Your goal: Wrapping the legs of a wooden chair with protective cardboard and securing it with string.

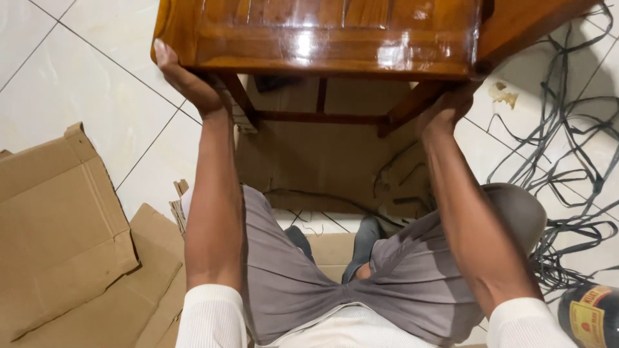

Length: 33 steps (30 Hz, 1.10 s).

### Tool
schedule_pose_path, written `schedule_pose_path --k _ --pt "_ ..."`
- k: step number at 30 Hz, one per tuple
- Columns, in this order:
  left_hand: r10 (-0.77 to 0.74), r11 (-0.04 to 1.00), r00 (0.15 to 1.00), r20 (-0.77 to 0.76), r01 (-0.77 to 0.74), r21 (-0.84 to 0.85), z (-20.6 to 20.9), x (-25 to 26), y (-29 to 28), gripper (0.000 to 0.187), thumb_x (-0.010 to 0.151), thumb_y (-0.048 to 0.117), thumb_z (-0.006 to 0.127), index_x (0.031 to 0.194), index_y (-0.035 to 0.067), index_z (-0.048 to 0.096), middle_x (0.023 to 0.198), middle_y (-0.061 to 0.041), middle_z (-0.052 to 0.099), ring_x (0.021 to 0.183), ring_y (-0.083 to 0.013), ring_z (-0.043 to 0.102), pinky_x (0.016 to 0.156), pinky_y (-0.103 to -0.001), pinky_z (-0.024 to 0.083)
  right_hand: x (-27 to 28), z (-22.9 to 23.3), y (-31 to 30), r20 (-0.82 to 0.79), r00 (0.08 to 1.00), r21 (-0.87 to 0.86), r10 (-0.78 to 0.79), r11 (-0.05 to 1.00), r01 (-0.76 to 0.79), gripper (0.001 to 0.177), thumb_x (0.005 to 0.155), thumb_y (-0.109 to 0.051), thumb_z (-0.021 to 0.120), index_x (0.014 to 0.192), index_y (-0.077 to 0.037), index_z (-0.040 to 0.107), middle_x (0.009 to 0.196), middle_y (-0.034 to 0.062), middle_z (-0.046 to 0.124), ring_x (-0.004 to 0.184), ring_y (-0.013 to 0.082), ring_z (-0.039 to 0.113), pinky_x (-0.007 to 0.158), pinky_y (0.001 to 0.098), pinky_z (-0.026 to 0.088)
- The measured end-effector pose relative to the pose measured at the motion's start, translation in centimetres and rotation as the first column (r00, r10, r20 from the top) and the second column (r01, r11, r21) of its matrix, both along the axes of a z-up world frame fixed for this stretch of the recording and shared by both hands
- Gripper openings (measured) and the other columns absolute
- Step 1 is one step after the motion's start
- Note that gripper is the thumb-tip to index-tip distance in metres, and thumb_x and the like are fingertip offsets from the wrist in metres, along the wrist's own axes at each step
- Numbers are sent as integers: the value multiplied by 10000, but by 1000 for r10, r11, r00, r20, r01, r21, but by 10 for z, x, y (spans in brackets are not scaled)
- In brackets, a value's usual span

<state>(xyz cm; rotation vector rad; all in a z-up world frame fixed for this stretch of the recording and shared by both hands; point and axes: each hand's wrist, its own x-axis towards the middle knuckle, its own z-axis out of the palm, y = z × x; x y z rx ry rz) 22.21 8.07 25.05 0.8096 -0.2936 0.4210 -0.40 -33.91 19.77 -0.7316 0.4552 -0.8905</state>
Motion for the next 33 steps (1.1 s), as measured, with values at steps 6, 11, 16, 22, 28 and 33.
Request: schedule_pose_path --k 6,11,16,22,28,33 --pt "-223 964 975 10 219 151 10 26 6 721 1127 569 380 1549 -12 442 1491 -139 550 1422 -278 514 1242 -454 411 47 -77 -62 -107 985 -5 -137 991 137 551 1010 -467 573 1392 -70 553 1317 74 655 1177 269 645 1041 426 561" --pt "-118 934 986 -119 151 324 3 23 2 833 1107 602 373 1675 18 199 1685 -109 322 1585 -238 300 1338 -384 260 39 -36 -62 -255 963 -23 -84 997 80 596 1051 -539 459 1360 -52 608 1247 51 688 1098 230 639 912 372 528" --pt "-143 928 988 -55 153 341 29 -26 -8 773 1160 533 411 1690 5 216 1752 -102 256 1649 -214 239 1391 -353 203 4 3 -45 -472 880 -166 47 976 -141 488 1037 -527 442 1310 -160 610 1210 -22 702 1062 151 648 782 311 446" --pt "304 731 949 -82 -178 659 -1 -123 -42 641 1136 377 573 1535 -100 419 1537 -223 515 1412 -333 501 1204 -386 373 -72 -223 -109 -563 805 -174 187 926 -337 354 1072 -405 573 1239 -108 672 1168 48 706 1079 210 670 914 382 554" --pt "185 366 910 -371 286 885 -73 -196 -103 460 947 380 707 998 -77 687 974 -280 727 899 -375 700 828 -458 533 -169 -195 54 -922 9 46 -386 -133 -990 370 987 -393 568 1134 -148 801 1200 175 755 1111 361 711 1003 468 543" --pt "-214 -35 914 -345 346 938 -91 -242 -132 455 960 432 666 1018 -9 758 997 -301 719 991 -464 693 867 -533 536 -157 -80 159 -918 -297 317 -263 -38 -948 459 955 -457 572 1353 -238 638 1486 113 514 1376 362 459 1112 534 389"
